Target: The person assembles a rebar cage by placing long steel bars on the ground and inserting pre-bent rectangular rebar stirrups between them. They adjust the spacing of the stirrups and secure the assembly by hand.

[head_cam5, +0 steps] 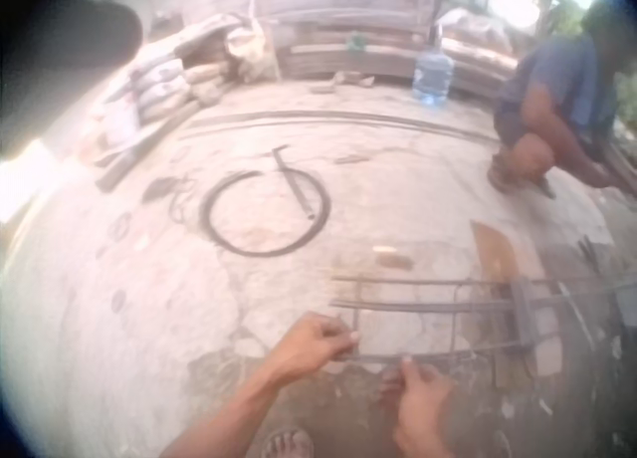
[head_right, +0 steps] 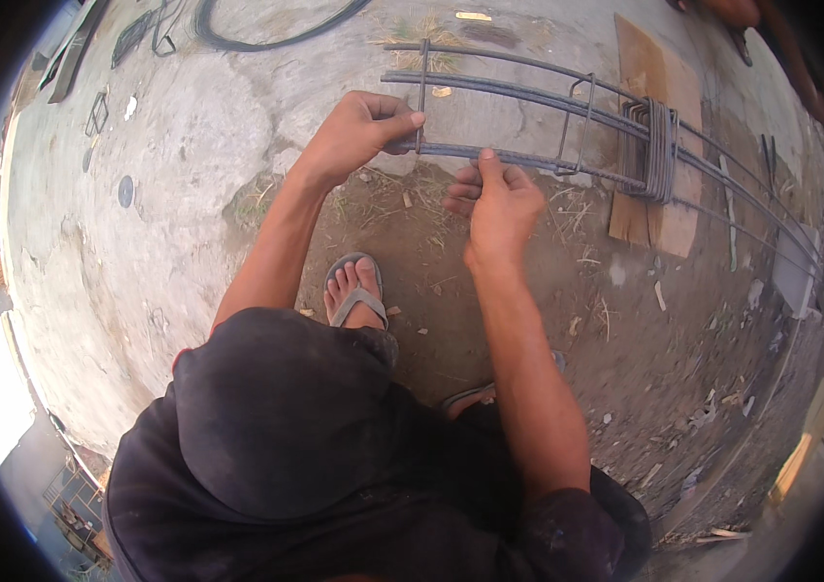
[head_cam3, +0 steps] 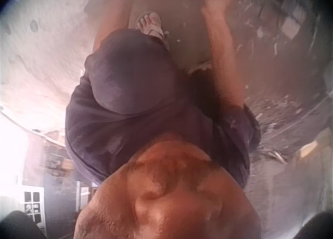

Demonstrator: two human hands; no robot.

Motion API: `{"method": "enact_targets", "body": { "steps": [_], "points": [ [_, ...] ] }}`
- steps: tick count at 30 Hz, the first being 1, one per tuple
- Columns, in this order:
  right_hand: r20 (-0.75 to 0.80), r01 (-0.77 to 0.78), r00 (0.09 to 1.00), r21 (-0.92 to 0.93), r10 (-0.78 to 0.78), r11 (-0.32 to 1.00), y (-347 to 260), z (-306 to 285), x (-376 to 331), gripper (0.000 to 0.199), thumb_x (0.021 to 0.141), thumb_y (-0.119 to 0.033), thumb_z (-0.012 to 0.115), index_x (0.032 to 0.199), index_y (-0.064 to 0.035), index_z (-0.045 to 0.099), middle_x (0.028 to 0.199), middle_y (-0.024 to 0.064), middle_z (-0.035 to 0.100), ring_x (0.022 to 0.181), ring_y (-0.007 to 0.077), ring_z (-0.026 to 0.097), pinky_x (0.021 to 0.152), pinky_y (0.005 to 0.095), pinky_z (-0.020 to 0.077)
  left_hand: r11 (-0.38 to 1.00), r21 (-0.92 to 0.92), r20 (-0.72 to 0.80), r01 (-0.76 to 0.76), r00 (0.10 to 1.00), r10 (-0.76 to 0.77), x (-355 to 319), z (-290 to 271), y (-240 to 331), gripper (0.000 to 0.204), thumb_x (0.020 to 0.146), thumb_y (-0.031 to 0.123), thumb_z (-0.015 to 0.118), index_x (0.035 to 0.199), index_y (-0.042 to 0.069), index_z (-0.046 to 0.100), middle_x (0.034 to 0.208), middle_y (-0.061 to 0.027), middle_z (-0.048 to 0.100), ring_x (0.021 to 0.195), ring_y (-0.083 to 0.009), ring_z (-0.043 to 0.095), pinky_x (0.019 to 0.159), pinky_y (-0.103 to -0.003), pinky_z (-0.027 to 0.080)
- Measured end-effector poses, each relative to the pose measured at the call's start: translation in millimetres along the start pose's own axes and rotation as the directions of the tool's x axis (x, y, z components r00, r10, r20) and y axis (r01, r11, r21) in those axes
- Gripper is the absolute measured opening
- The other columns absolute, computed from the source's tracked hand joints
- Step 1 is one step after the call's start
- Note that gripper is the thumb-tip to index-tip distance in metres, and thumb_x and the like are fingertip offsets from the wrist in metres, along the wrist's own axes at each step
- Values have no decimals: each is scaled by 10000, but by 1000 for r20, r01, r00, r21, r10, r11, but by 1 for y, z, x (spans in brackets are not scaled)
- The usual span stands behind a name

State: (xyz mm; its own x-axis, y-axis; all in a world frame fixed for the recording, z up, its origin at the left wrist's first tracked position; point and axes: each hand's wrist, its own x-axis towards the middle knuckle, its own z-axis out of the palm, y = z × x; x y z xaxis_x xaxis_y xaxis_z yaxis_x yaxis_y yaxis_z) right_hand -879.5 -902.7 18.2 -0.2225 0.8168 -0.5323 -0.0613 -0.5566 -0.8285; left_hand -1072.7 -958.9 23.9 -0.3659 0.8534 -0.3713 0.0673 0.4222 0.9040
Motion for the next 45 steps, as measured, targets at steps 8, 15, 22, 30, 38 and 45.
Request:
{"method": "enact_targets", "body": {
  "steps": [8,15,22,30,38,45],
  "points": [
    [-9,15,1000,4,-15,1000,3,4,-4,255,1023,-196,650,936,43,646,781,112,673,603,171,657,493,310,583,998,-47,-54,41,998,-44,-4,3,-5,301,951,271,748,941,-27,783,812,-55,729,746,-109,645,718,-284,521],
    [-45,12,999,75,-9,997,4,4,-1,244,1024,-182,646,891,21,632,781,109,679,596,163,652,492,309,578,991,-130,-52,25,998,-32,-1,10,-2,294,946,247,763,901,-44,775,758,-56,718,660,-99,608,630,-270,493],
    [-8,5,1000,37,-4,999,-1,-3,3,227,1025,-180,649,905,12,641,783,102,684,599,158,653,492,312,581,993,-94,9,65,998,-64,5,5,-5,302,949,299,758,896,2,762,818,-59,728,735,-112,647,709,-284,517],
    [4,-22,1000,51,22,998,2,1,3,232,1022,-199,657,916,8,649,785,91,686,607,148,658,497,302,590,991,-112,-51,68,996,-74,-2,-1,2,357,915,348,803,918,-8,776,797,-45,734,708,-100,615,656,-268,476],
    [10,-18,1000,79,17,997,0,-6,10,247,1021,-190,654,859,-6,627,759,91,686,571,147,648,479,301,567,900,360,-110,-247,947,303,-8,23,112,406,921,391,759,885,-13,771,703,-63,692,628,-116,593,590,-293,454],
    [21,-15,1000,81,14,997,-3,-4,4,268,1022,-187,646,849,18,645,722,87,683,564,152,650,476,316,562,655,709,154,-260,964,216,87,140,115,523,817,519,785,883,1,809,766,-203,744,719,-369,736,718,-460,578]
  ]
}}
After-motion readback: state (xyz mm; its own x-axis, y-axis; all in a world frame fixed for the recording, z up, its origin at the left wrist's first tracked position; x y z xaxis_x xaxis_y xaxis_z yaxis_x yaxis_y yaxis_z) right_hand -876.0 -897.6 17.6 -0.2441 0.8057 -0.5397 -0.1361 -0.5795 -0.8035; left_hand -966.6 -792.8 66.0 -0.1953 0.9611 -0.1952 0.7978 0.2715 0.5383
